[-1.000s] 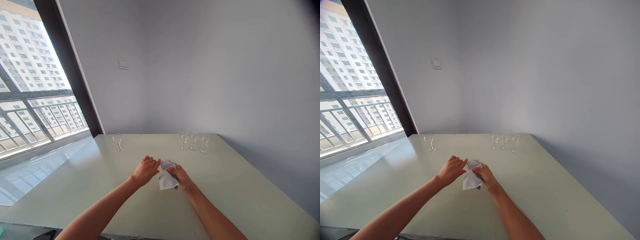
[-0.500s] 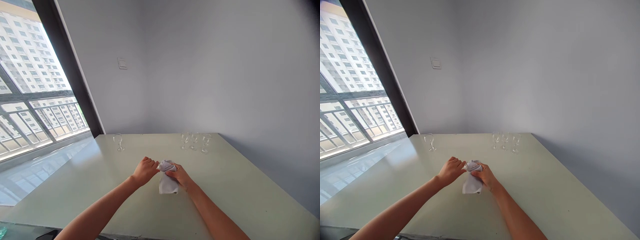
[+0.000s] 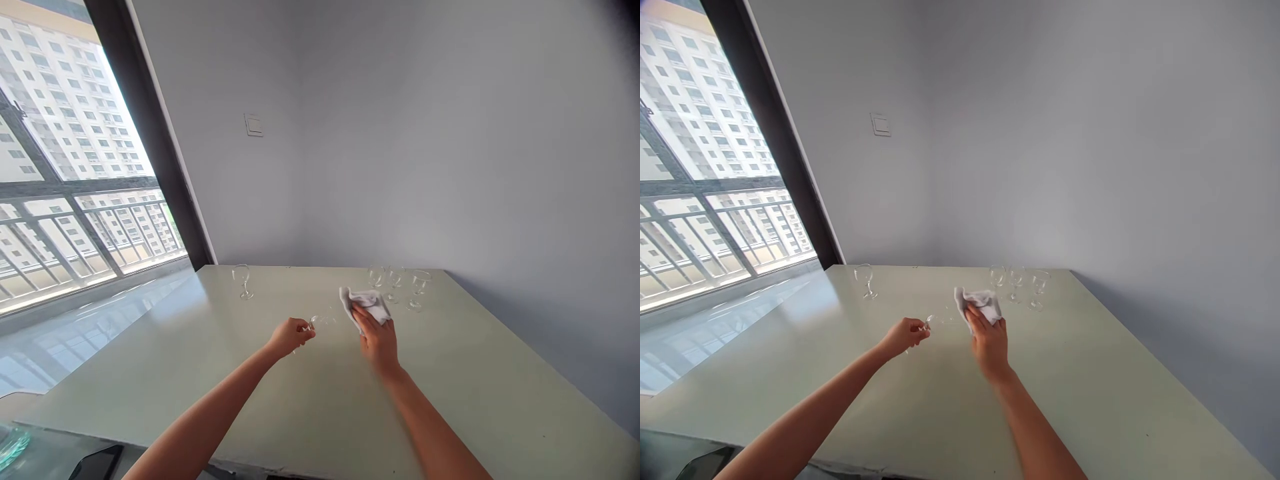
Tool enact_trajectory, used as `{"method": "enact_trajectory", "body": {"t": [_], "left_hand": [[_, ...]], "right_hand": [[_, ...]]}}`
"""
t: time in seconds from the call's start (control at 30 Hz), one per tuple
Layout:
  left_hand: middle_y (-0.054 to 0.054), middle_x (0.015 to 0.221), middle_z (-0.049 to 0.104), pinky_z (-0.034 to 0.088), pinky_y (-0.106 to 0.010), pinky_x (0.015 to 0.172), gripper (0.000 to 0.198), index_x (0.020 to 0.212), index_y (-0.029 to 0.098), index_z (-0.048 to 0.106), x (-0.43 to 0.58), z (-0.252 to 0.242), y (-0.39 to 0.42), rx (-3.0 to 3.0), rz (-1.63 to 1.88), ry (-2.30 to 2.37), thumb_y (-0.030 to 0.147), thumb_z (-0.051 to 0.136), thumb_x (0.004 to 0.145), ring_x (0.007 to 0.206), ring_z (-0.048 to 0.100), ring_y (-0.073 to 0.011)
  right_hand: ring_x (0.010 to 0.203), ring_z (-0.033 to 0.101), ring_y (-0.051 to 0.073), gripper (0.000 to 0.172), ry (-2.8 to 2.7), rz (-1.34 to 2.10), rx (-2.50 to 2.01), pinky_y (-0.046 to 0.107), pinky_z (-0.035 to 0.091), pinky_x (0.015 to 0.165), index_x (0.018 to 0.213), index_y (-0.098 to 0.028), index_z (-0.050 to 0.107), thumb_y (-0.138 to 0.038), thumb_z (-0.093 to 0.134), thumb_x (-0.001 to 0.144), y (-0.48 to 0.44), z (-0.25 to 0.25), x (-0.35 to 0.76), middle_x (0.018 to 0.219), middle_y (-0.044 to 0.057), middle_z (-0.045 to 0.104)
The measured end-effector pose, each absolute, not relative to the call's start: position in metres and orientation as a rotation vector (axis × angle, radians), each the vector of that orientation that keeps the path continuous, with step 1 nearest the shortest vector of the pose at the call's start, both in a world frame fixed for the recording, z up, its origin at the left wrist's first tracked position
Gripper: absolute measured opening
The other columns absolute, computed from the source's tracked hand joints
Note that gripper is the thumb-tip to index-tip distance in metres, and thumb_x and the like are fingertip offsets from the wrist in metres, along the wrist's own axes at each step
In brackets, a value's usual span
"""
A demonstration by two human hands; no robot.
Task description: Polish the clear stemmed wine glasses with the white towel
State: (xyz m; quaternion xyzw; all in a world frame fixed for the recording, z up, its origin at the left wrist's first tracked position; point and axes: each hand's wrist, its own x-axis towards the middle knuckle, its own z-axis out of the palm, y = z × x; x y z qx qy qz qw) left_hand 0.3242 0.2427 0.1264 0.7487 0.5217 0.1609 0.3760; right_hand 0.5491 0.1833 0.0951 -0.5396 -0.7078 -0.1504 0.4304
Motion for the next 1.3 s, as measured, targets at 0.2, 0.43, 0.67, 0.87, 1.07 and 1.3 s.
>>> {"method": "enact_trajectory", "body": {"t": [0.2, 0.43, 0.67, 0.87, 1.07, 1.3], "left_hand": [[-0.004, 0.062, 0.057, 0.034, -0.026, 0.06, 0.029, 0.065, 0.017, 0.06, 0.333, 0.124, 0.232, 2.834, 0.429, 1.187, 0.028, 0.041, 0.083, 0.062, 0.054, -0.0153], [-0.005, 0.069, 0.059, 0.037, -0.029, 0.065, 0.031, 0.111, 0.021, 0.053, 0.34, 0.11, 0.222, 3.044, 0.614, 0.836, 0.035, 0.039, 0.087, 0.066, 0.055, -0.0159], [0.001, 0.072, 0.057, 0.041, -0.024, 0.065, 0.043, 0.124, 0.027, 0.045, 0.376, 0.092, 0.222, 2.382, 0.942, 1.175, 0.031, 0.049, 0.081, 0.062, 0.052, -0.0113], [-0.005, 0.094, 0.05, 0.046, -0.026, 0.069, 0.035, 0.111, 0.023, 0.057, 0.41, 0.081, 0.219, 1.755, 1.312, 1.254, 0.031, 0.051, 0.077, 0.077, 0.054, -0.0131], [-0.008, 0.112, 0.054, 0.044, -0.027, 0.079, 0.026, 0.082, 0.017, 0.066, 0.406, 0.08, 0.231, 1.373, 1.334, 1.208, 0.038, 0.053, 0.074, 0.1, 0.053, -0.0199], [-0.006, 0.113, 0.056, 0.042, -0.027, 0.082, 0.031, 0.087, 0.018, 0.063, 0.356, 0.098, 0.26, 1.384, 1.618, 1.397, 0.044, 0.046, 0.079, 0.107, 0.049, -0.0193]], "right_hand": [[0.116, 0.044, 0.025, 0.034, -2.112, -0.106, -1.116, 0.046, 0.025, 0.101, 0.118, -0.023, 0.055, -0.027, 0.041, 0.087, 0.17, 0.108, 0.51, 0.119, 0.006, 0.057], [0.077, 0.062, 0.022, 0.038, -1.118, 1.095, -1.233, 0.032, 0.047, 0.07, 0.081, -0.015, 0.067, -0.048, 0.049, 0.079, 0.194, 0.091, 0.536, 0.08, 0.008, 0.068], [0.08, 0.062, 0.019, 0.031, -0.288, 1.271, -0.789, 0.03, 0.051, 0.063, 0.084, -0.019, 0.06, -0.048, 0.055, 0.075, 0.195, 0.091, 0.521, 0.084, 0.004, 0.067], [0.084, 0.059, 0.02, 0.038, -0.77, 1.185, -0.954, 0.03, 0.047, 0.07, 0.092, -0.02, 0.06, -0.053, 0.047, 0.079, 0.182, 0.085, 0.5, 0.089, 0.004, 0.064], [0.069, 0.054, 0.017, 0.036, -1.494, 0.679, -1.364, 0.027, 0.041, 0.065, 0.098, -0.018, 0.06, -0.043, 0.037, 0.087, 0.176, 0.086, 0.503, 0.075, 0.004, 0.061], [0.087, 0.053, 0.021, 0.025, -1.945, 0.192, -1.524, 0.032, 0.04, 0.073, 0.087, -0.026, 0.066, -0.042, 0.046, 0.085, 0.17, 0.1, 0.51, 0.092, 0.005, 0.063]]}}
